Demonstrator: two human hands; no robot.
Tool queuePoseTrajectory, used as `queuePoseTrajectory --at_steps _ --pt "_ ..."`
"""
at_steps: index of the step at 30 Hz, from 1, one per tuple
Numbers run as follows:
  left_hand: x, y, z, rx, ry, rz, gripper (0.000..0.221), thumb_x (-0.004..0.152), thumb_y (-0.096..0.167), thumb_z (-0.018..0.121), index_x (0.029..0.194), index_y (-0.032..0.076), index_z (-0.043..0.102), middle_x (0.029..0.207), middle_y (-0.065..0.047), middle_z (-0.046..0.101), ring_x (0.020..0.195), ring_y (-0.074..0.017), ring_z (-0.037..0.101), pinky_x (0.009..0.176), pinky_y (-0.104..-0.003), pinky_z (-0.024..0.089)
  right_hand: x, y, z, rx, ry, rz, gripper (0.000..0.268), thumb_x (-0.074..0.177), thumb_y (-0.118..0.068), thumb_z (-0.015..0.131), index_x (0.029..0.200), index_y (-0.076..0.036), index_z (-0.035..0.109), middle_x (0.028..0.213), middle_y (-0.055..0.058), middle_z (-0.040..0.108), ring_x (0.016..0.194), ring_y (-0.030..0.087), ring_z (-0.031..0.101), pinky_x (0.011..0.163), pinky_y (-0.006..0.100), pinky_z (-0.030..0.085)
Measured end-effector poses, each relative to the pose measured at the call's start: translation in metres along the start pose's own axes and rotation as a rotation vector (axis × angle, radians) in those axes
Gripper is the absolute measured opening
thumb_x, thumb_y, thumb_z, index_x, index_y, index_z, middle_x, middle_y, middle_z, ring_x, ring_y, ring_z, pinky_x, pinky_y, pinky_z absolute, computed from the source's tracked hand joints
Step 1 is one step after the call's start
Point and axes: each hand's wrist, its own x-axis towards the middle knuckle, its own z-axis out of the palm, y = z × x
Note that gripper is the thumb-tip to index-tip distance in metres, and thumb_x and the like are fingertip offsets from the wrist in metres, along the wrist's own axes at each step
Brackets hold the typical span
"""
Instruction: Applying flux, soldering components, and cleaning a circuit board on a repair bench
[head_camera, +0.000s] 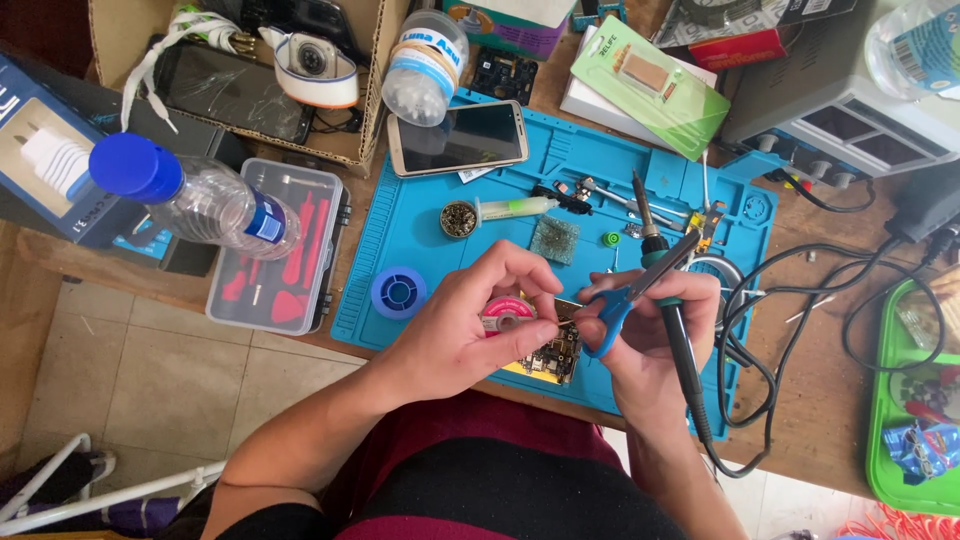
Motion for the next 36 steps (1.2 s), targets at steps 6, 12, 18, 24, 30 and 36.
queuePoseTrajectory --at_steps 6,12,18,24,30,36 --pt "-0.001 0.009 -0.007 -0.178 0.212 0.058 0.035 0.101 0.011 0.086 0.128 0.005 0.063 0.102 -0.015 0.079 0.085 -0.0153 0.071 0.075 -0.032 0.06 0.001 -0.006 -0.002 -0.128 -0.062 -0.035 0.068 0.085 -0.005 0.102 0.128 -0.004 0.049 0.091 0.014 0.08 0.108 0.037 0.085 0.123 0.065 0.059" --pt "-0.003 0.024 -0.012 -0.187 0.297 0.099 0.035 0.101 0.011 0.085 0.124 0.007 0.059 0.098 -0.014 0.078 0.077 -0.011 0.065 0.068 -0.027 0.054 -0.002 -0.012 -0.006 -0.32 -0.151 -0.068 0.068 0.073 -0.004 0.109 0.12 0.0 0.06 0.087 0.012 0.085 0.103 0.036 0.089 0.122 0.062 0.06" --pt "-0.009 0.039 -0.012 -0.083 0.276 0.006 0.031 0.105 0.021 0.08 0.124 0.013 0.057 0.106 -0.007 0.075 0.096 -0.0146 0.072 0.085 -0.028 0.059 -0.006 -0.012 -0.012 -0.316 -0.325 -0.022 0.045 0.098 -0.031 0.09 0.128 -0.016 0.06 0.114 0.003 0.08 0.115 0.022 0.082 0.132 0.048 0.055" --pt "-0.011 0.034 -0.015 -0.164 0.272 -0.015 0.031 0.105 0.021 0.081 0.123 0.014 0.057 0.105 -0.008 0.074 0.092 -0.0127 0.067 0.078 -0.025 0.055 0.001 -0.017 -0.013 -0.454 -0.395 -0.024 0.047 0.098 -0.032 0.091 0.129 -0.022 0.058 0.112 -0.003 0.082 0.111 0.019 0.084 0.11 0.041 0.049" --pt "-0.011 0.03 -0.016 -0.179 0.256 -0.024 0.031 0.105 0.022 0.08 0.123 0.015 0.056 0.108 -0.008 0.073 0.095 -0.0128 0.068 0.081 -0.026 0.056 -0.001 -0.014 -0.014 -0.45 -0.416 -0.012 0.045 0.1 -0.037 0.088 0.129 -0.024 0.057 0.107 -0.005 0.08 0.109 0.017 0.084 0.12 0.046 0.038" --pt "-0.011 0.028 -0.018 -0.189 0.247 -0.023 0.03 0.104 0.021 0.08 0.122 0.015 0.056 0.109 -0.009 0.073 0.101 -0.0144 0.07 0.087 -0.027 0.059 0.005 -0.016 -0.013 -0.475 -0.423 -0.042 0.043 0.099 -0.038 0.089 0.125 -0.022 0.059 0.107 -0.004 0.082 0.109 0.017 0.085 0.112 0.042 0.045"
